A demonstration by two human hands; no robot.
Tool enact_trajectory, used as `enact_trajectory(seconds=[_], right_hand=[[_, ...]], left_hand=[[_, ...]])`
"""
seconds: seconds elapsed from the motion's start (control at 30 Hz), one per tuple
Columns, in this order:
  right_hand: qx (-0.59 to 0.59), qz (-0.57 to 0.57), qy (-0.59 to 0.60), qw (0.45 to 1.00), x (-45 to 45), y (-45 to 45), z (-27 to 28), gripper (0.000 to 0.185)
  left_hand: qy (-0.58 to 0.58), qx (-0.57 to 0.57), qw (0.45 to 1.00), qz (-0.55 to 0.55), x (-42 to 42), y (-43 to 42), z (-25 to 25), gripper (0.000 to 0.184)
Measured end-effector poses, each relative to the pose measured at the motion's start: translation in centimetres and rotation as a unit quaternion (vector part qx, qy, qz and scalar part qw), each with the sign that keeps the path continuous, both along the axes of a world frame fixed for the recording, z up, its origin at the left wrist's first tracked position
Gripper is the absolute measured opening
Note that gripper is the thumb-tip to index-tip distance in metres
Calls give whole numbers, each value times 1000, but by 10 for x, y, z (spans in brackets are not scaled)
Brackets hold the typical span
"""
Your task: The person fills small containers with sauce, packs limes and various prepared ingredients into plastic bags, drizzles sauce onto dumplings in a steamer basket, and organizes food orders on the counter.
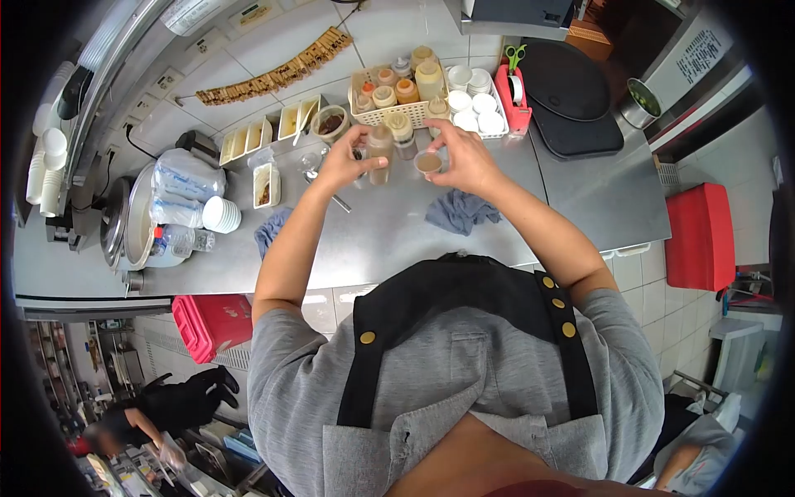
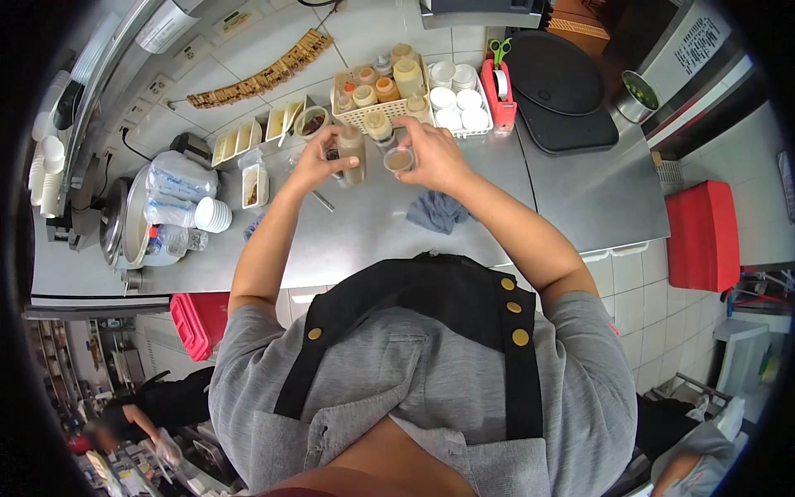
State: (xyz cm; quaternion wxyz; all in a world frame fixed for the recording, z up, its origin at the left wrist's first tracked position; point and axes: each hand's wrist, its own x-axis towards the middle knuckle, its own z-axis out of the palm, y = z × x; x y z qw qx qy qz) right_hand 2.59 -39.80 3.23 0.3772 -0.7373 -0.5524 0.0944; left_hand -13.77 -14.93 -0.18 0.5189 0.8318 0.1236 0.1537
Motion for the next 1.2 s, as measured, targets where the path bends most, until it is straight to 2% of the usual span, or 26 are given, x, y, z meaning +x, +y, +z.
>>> enact_trajectory(seconds=[0.07, 0.13, 0.17, 0.23, 0.27, 0.33, 0.37, 0.4, 0.47, 0.5, 0.53, 0.6, 0.63, 0.7, 0.8, 0.87, 0.9, 0.93, 1.0, 1.03, 1.07, 1.13, 1.17, 1.2], right_hand=[[5, -3, -4, 1000, 3, 0, -7, 91], [9, -5, -7, 1000, 6, 0, -19, 90], [1, -3, -9, 1000, 8, 1, -28, 90], [-7, 6, -15, 1000, 11, 3, -45, 88], [-6, 4, -15, 1000, 11, 5, -55, 88], [-6, 16, -19, 1000, 10, 9, -76, 88], [-19, 20, -29, 999, 10, 11, -93, 86], [-17, 17, -29, 999, 10, 13, -103, 86], [-62, 57, -20, 996, 9, 17, -120, 86], [-94, 55, -9, 994, 7, 19, -129, 85], [-98, 53, -7, 994, 8, 24, -138, 85], [-146, 62, 11, 987, 6, 30, -156, 86], [-151, 63, 16, 986, 5, 33, -163, 86], [-154, 46, -10, 987, 5, 41, -177, 89], [-175, 58, 7, 983, 8, 49, -200, 94], [-150, 42, -15, 988, 12, 50, -197, 96], [-118, 25, -45, 992, 5, 41, -193, 98], [-131, 28, -32, 990, -1, 31, -187, 98], [-89, -76, 23, 993, -1, 19, -175, 97], [-64, -123, -5, 990, -5, 12, -176, 89], [-67, -121, -4, 990, -4, 3, -179, 89], [-110, -96, 33, 989, 3, -22, -194, 73], [-106, -49, 42, 992, 11, -33, -201, 58], [-108, -45, 43, 992, 17, -40, -202, 58]], left_hand=[[-20, 10, 1000, 7, 11, 27, 3, 67], [-102, -44, 987, 113, 29, 53, 14, 71], [-103, -43, 987, 111, 43, 67, 18, 71], [-201, 7, 956, 213, 75, 100, 21, 75], [-201, 8, 956, 211, 90, 115, 20, 75], [-196, 138, 923, 301, 122, 148, 5, 75], [-209, 104, 930, 284, 138, 170, -11, 78], [-209, 104, 931, 280, 145, 171, -8, 78], [-46, 119, 945, 302, 158, 163, -1, 79], [-78, 183, 939, 280, 165, 168, -7, 78], [-75, 180, 941, 278, 171, 173, -13, 78], [130, 250, 913, 296, 182, 174, -19, 73], [137, 246, 913, 294, 184, 168, -14, 73], [294, 304, 863, 278, 186, 159, -6, 62], [339, 252, 872, 249, 189, 166, -23, 56], [220, 261, 911, 230, 189, 203, -84, 48], [143, 372, 867, 300, 174, 170, -66, 40], [158, 365, 869, 294, 154, 143, -53, 40], [-34, 307, 921, 236, 119, 96, -31, 28], [-41, 251, 952, 172, 100, 68, -40, 27], [-49, 195, 974, 108, 81, 39, -56, 27], [58, 134, 989, -28, 54, -12, -83, 44], [55, 150, 986, -46, 45, -28, -98, 54], [51, 166, 983, -63, 38, -41, -112, 64]])
